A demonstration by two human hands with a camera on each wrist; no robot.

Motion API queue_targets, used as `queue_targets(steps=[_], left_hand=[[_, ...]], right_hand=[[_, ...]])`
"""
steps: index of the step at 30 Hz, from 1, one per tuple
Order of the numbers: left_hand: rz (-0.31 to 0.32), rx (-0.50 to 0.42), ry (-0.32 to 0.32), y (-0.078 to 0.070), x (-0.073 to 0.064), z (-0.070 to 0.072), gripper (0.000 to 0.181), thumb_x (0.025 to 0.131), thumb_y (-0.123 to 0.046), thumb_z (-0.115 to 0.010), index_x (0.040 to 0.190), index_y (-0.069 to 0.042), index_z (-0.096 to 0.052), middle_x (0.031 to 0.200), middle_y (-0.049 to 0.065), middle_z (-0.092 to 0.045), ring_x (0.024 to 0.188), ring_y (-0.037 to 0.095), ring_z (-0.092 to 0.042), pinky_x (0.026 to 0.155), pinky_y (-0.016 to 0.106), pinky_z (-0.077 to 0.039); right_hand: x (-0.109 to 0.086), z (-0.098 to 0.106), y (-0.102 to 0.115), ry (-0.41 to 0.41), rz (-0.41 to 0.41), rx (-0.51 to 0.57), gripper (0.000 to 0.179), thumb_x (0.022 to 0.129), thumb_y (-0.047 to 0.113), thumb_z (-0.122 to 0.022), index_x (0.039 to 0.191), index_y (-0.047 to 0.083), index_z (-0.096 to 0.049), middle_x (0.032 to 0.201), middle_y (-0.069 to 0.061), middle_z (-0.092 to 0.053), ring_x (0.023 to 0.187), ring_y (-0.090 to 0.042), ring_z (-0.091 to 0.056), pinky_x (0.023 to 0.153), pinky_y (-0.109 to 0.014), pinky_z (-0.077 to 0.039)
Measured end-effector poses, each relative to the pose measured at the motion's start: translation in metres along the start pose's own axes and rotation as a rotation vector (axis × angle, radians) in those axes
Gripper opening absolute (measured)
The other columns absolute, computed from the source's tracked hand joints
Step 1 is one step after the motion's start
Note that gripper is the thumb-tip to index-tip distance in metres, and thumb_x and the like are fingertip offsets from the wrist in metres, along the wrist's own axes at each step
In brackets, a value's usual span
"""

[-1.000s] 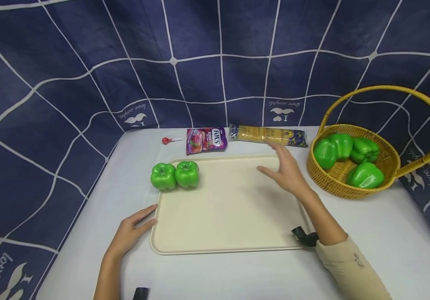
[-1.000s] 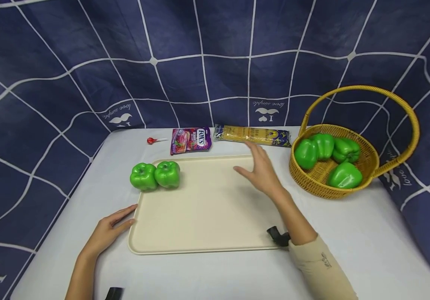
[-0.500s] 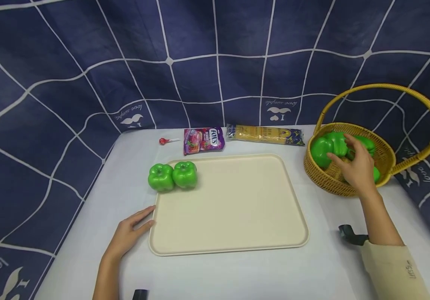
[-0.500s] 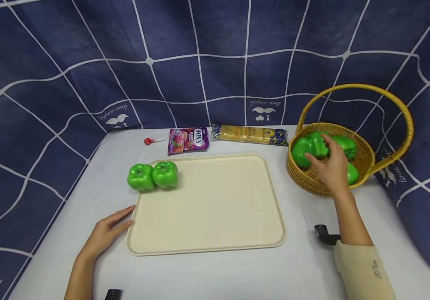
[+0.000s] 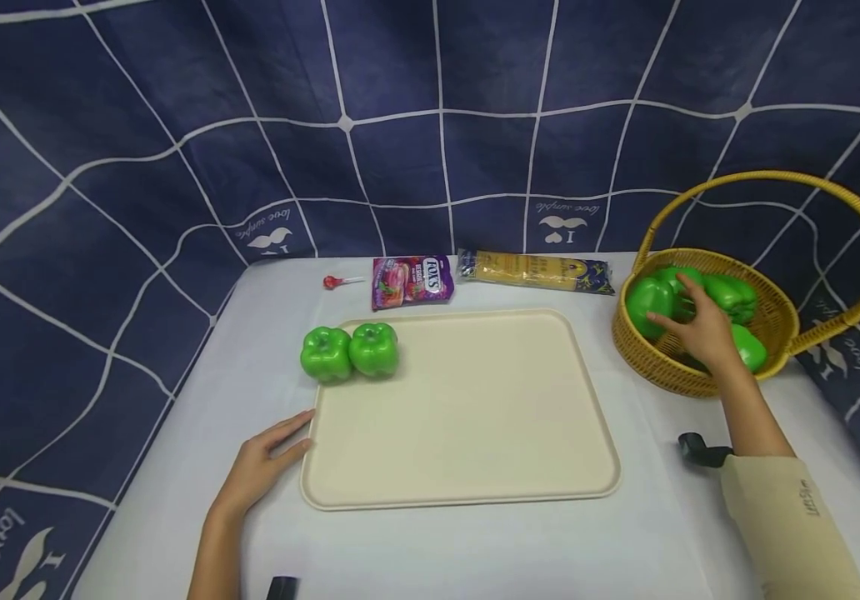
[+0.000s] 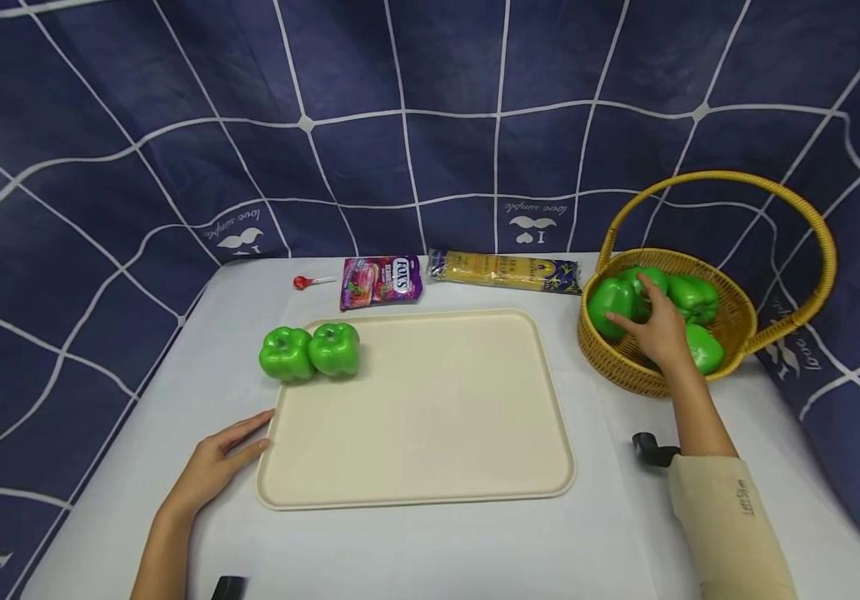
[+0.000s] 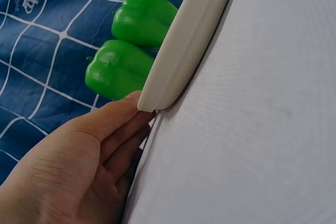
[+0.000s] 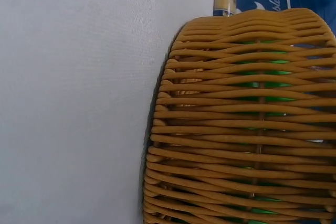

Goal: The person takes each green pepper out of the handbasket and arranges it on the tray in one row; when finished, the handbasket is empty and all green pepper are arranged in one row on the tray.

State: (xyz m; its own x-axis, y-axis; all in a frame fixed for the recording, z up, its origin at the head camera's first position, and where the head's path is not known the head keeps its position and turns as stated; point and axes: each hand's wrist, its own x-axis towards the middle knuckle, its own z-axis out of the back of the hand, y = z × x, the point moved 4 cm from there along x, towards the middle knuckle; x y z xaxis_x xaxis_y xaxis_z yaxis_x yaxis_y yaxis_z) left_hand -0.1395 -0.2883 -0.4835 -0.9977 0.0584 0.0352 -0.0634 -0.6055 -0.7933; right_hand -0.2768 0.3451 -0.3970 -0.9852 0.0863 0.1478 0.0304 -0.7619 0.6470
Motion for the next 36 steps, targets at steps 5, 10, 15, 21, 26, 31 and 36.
queue_targets(steps=[5, 10, 15, 21, 26, 31, 36], left_hand=[[-0.002, 0.006, -0.008, -0.001, 0.000, -0.001, 0.047, 0.084, -0.039, -0.066, 0.127, -0.021, -0.057, 0.132, 0.004, -0.052, 0.125, 0.031, -0.042, 0.103, 0.054, -0.031], [-0.009, 0.001, -0.005, -0.001, 0.000, -0.001, 0.047, 0.085, -0.038, -0.066, 0.127, -0.021, -0.057, 0.132, 0.004, -0.051, 0.125, 0.032, -0.042, 0.103, 0.055, -0.031], [0.002, 0.008, -0.009, -0.002, 0.001, -0.001, 0.048, 0.084, -0.039, -0.066, 0.127, -0.021, -0.057, 0.132, 0.004, -0.051, 0.125, 0.032, -0.042, 0.103, 0.055, -0.030], [0.005, 0.012, -0.010, -0.001, 0.001, -0.002, 0.048, 0.084, -0.040, -0.065, 0.127, -0.021, -0.057, 0.132, 0.004, -0.051, 0.125, 0.031, -0.042, 0.103, 0.055, -0.031], [0.001, 0.001, -0.006, -0.001, 0.001, -0.002, 0.047, 0.084, -0.040, -0.065, 0.127, -0.022, -0.057, 0.133, 0.004, -0.051, 0.126, 0.031, -0.042, 0.103, 0.055, -0.030], [0.002, 0.001, -0.006, -0.002, 0.001, -0.002, 0.047, 0.084, -0.040, -0.065, 0.127, -0.022, -0.057, 0.133, 0.004, -0.051, 0.126, 0.031, -0.041, 0.103, 0.055, -0.030], [0.008, 0.004, -0.004, -0.001, 0.001, -0.001, 0.047, 0.084, -0.040, -0.065, 0.127, -0.022, -0.057, 0.133, 0.004, -0.051, 0.126, 0.032, -0.041, 0.103, 0.055, -0.030]], right_hand=[[0.004, -0.002, -0.003, 0.039, 0.001, -0.059, 0.086, 0.085, 0.038, -0.066, 0.148, 0.009, -0.015, 0.139, -0.036, -0.026, 0.119, -0.058, -0.028, 0.092, -0.071, -0.026], [0.005, -0.003, -0.004, 0.062, -0.003, -0.085, 0.086, 0.084, 0.033, -0.069, 0.148, 0.008, -0.016, 0.141, -0.035, -0.021, 0.121, -0.059, -0.023, 0.093, -0.072, -0.022], [0.006, -0.004, -0.003, 0.049, 0.010, -0.088, 0.086, 0.082, 0.029, -0.071, 0.147, 0.006, -0.019, 0.138, -0.037, -0.026, 0.119, -0.058, -0.027, 0.092, -0.071, -0.025], [0.005, -0.002, -0.004, 0.015, 0.044, -0.072, 0.084, 0.081, 0.024, -0.074, 0.146, 0.006, -0.024, 0.131, -0.038, -0.032, 0.113, -0.056, -0.036, 0.088, -0.069, -0.033], [0.002, 0.002, -0.003, -0.047, 0.062, -0.003, 0.082, 0.080, 0.018, -0.074, 0.146, 0.009, -0.026, 0.128, -0.037, -0.032, 0.110, -0.056, -0.041, 0.085, -0.066, -0.038], [-0.003, 0.006, -0.002, -0.121, 0.068, 0.062, 0.070, 0.084, 0.008, -0.067, 0.144, 0.010, -0.031, 0.123, -0.028, -0.039, 0.108, -0.051, -0.047, 0.085, -0.057, -0.045], [-0.003, 0.004, -0.002, -0.061, 0.063, 0.024, 0.068, 0.087, 0.018, -0.065, 0.144, 0.005, -0.029, 0.127, -0.029, -0.041, 0.111, -0.051, -0.044, 0.085, -0.061, -0.042]])
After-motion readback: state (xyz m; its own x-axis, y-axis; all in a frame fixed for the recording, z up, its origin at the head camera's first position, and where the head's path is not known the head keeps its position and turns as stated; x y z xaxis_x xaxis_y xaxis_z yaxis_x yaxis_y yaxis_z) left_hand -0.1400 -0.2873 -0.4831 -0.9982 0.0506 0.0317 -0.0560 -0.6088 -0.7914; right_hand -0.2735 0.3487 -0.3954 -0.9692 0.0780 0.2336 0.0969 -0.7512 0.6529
